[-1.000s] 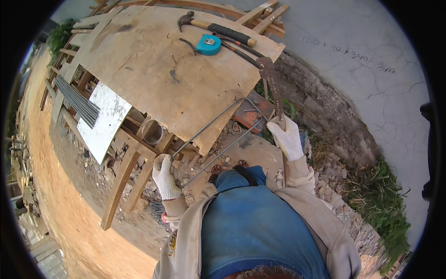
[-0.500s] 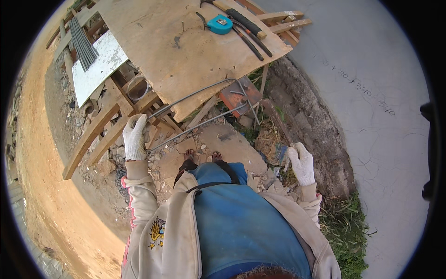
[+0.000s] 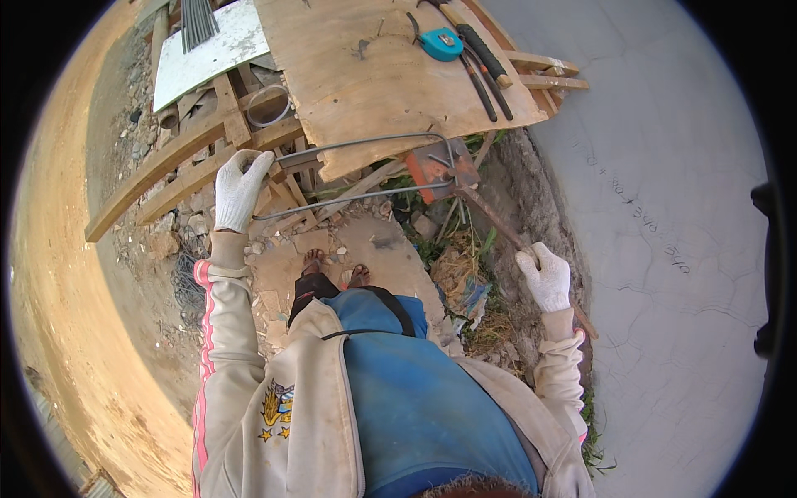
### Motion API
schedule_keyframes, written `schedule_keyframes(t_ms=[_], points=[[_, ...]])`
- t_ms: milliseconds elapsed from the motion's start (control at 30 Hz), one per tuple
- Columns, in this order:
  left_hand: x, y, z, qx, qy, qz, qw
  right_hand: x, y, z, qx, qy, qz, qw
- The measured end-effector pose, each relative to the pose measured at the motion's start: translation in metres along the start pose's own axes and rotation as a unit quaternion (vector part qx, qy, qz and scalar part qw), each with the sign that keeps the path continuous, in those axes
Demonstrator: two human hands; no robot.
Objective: The person repeatedly bends metal rods into U-shapes using a crowbar and a wooden workbench. They position each rod, lever it with the crowbar, and then inspect the bent shape before repeating the process.
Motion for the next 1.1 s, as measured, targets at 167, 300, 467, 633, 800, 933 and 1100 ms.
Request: schedule_keyframes(t_ms=[167, 300, 467, 633, 800, 933, 1100], points=[[-0.002, 0.001, 0.005, -0.040, -0.022, -0.012, 0.999, -0.018, 0.007, -0.005, 0.030, 0.021, 0.023, 0.999], [-0.004, 0.002, 0.007, -0.045, -0.032, -0.010, 0.998, -0.032, 0.012, -0.006, 0.052, 0.048, 0.020, 0.997], [-0.002, 0.001, 0.008, -0.030, -0.015, -0.008, 0.999, -0.044, 0.017, -0.006, 0.061, 0.065, 0.022, 0.996], [-0.003, 0.003, 0.005, -0.057, -0.022, -0.014, 0.998, -0.048, 0.019, -0.005, 0.075, 0.077, 0.019, 0.994], [-0.001, 0.001, 0.005, -0.013, -0.009, -0.013, 1.000, -0.051, 0.021, -0.002, 0.075, 0.097, 0.016, 0.992], [-0.001, 0.000, 0.004, 0.001, 0.002, -0.011, 1.000, -0.051, 0.021, -0.002, 0.075, 0.102, 0.017, 0.992], [-0.002, 0.000, 0.005, -0.002, 0.016, -0.003, 1.000, -0.045, 0.014, -0.007, 0.061, 0.071, 0.020, 0.995]])
Point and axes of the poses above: each hand's wrist, its own x-axis away from the middle knuckle, its own y-axis out of the back of the hand, z = x × y, the point moved 5 cm from there along -x, towards the middle knuckle, and after that the axes turned 5 degrees about -y, right-handed, at the moved point
